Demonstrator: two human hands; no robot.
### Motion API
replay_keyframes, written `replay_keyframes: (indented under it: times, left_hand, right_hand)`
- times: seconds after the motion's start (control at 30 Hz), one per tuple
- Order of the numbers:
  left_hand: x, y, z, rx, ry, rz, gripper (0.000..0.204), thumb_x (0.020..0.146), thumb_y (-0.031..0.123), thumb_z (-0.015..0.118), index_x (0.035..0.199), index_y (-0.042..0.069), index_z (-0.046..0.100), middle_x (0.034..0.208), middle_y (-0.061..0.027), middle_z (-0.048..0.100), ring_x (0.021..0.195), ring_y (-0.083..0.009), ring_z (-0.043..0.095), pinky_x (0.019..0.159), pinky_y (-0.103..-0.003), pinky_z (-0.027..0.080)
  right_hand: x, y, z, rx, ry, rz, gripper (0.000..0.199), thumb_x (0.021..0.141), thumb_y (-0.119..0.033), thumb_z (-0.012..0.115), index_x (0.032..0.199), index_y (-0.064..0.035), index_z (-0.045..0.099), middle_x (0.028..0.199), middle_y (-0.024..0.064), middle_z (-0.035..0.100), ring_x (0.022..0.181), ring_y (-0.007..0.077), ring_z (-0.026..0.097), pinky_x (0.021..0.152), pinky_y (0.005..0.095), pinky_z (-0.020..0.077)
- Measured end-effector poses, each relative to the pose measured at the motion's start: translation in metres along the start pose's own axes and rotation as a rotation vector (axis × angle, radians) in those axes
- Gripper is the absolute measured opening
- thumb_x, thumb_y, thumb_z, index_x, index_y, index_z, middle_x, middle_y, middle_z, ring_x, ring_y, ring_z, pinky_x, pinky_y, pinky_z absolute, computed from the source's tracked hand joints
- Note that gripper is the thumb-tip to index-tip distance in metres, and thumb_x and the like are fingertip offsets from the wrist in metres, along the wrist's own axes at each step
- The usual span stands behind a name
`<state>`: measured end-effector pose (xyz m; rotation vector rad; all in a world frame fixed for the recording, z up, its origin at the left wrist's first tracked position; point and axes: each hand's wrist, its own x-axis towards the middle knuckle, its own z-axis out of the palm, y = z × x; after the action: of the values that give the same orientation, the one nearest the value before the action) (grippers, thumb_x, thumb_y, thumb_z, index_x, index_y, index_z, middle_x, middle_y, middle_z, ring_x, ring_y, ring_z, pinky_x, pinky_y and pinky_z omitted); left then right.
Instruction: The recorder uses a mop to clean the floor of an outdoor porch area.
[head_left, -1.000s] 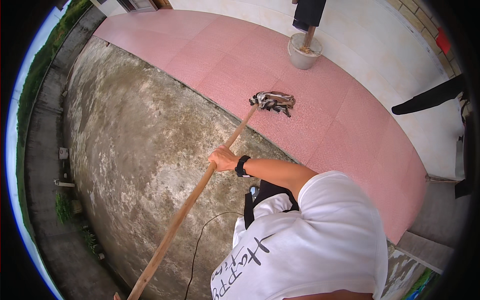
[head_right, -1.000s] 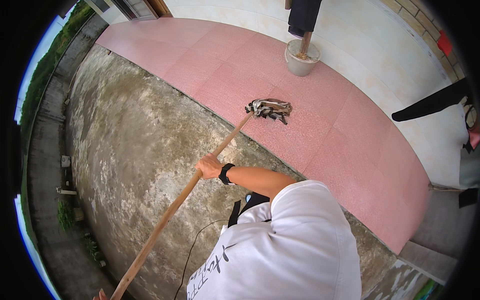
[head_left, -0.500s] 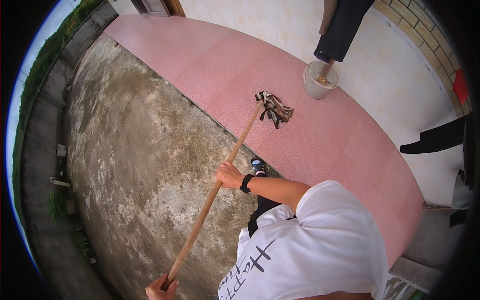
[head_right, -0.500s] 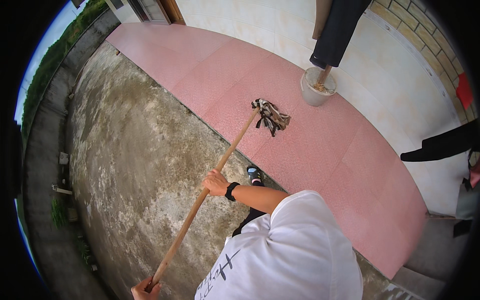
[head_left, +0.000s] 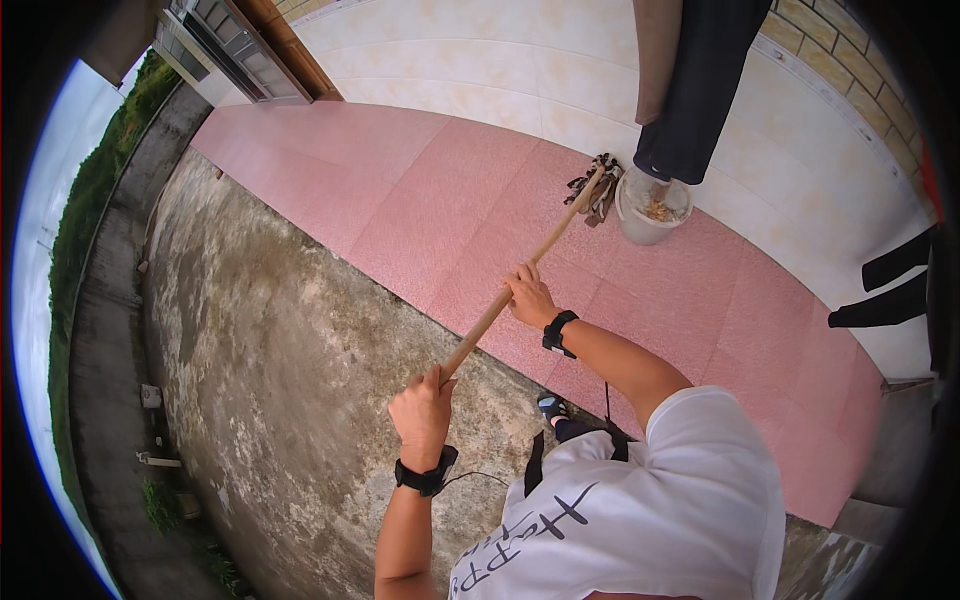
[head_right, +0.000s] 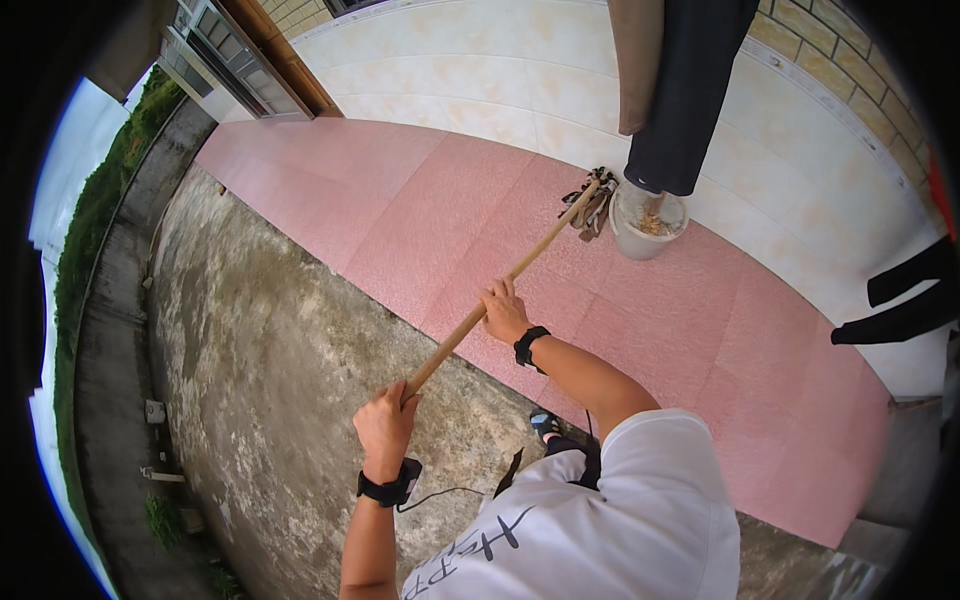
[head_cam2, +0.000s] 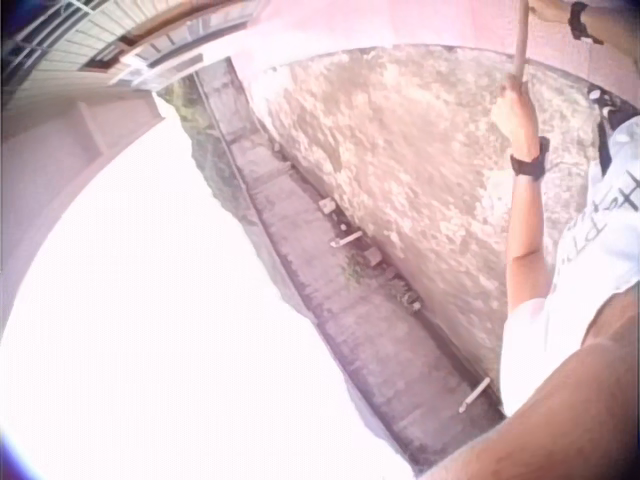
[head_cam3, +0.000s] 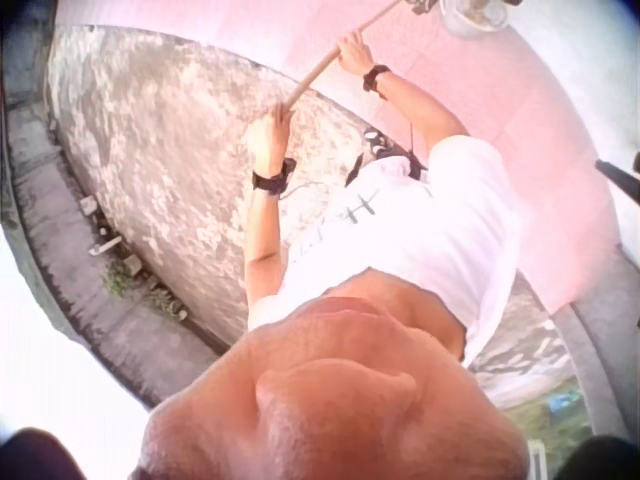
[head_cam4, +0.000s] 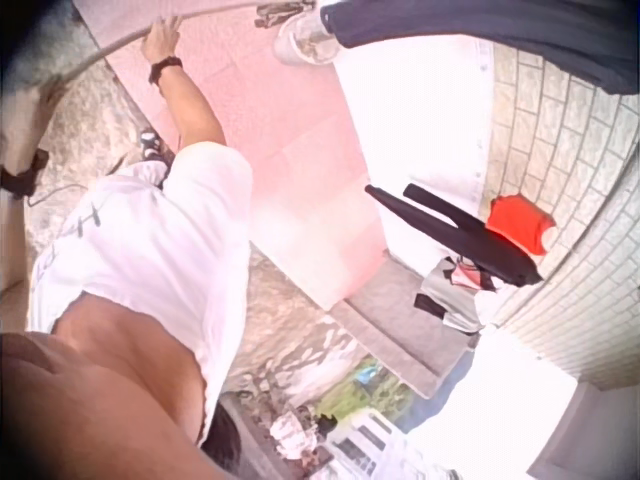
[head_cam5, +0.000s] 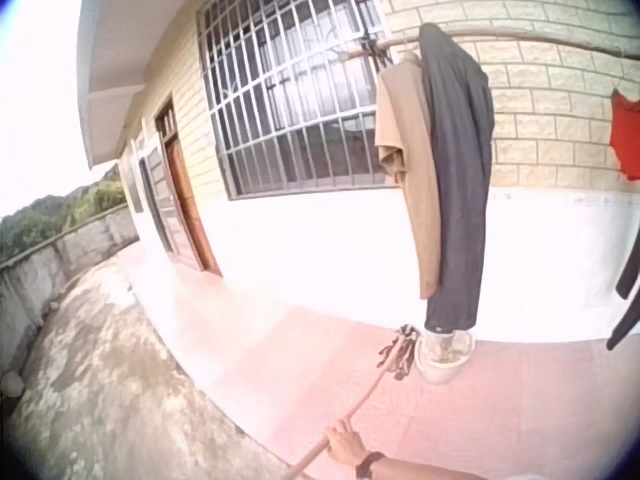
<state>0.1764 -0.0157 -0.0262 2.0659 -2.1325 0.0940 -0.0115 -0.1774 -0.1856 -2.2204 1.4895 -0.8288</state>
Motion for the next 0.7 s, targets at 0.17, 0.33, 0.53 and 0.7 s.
replay_keyframes:
  times: [0.17,0.33,0.53,0.7]
  left_hand:
    - [0.058,0.001,-0.012,0.029,-0.175,0.024,0.025,0.075,0.026,0.059,0.099,0.016,0.058,0.068,-0.0101,0.059,0.057,-0.0305,0.057,0.049,-0.039,0.046]
    - [0.042,-0.058,-0.016,-0.062,-0.247,0.004,0.032,0.076,0.021,0.058,0.108,0.016,0.056,0.064,-0.0135,0.058,0.057,-0.0318,0.057,0.049,-0.039,0.044]
    - [-0.002,-0.178,-0.087,-0.181,-0.301,-0.058,0.031,0.074,0.016,0.061,0.105,0.014,0.057,0.066,-0.0128,0.058,0.058,-0.0295,0.058,0.05,-0.036,0.044]
    - [-0.051,-0.28,-0.197,-0.207,-0.434,-0.28,0.032,0.07,0.007,0.06,0.102,0.004,0.059,0.073,-0.0169,0.06,0.062,-0.0292,0.059,0.052,-0.031,0.043]
  right_hand:
    - [0.052,0.015,0.014,-0.03,-0.017,0.11,0.027,0.061,-0.002,0.064,0.087,-0.0081,0.058,0.1,0.0136,0.044,0.106,0.0359,0.036,0.079,0.0431,0.0416]
    - [0.072,0.005,0.065,0.037,-0.049,-0.09,0.025,0.059,0.002,0.064,0.083,-0.007,0.061,0.099,0.016,0.049,0.107,0.0358,0.037,0.088,0.0416,0.0342]
    - [0.089,-0.036,0.119,0.115,-0.138,-0.054,0.023,0.06,0.005,0.062,0.08,-0.0062,0.06,0.099,0.0149,0.05,0.1,0.0339,0.039,0.087,0.0406,0.0336]
    - [0.089,-0.084,0.2,0.142,-0.232,-0.024,0.03,0.054,0.004,0.069,0.079,-0.0077,0.059,0.098,0.0114,0.048,0.1,0.0333,0.038,0.086,0.0407,0.034]
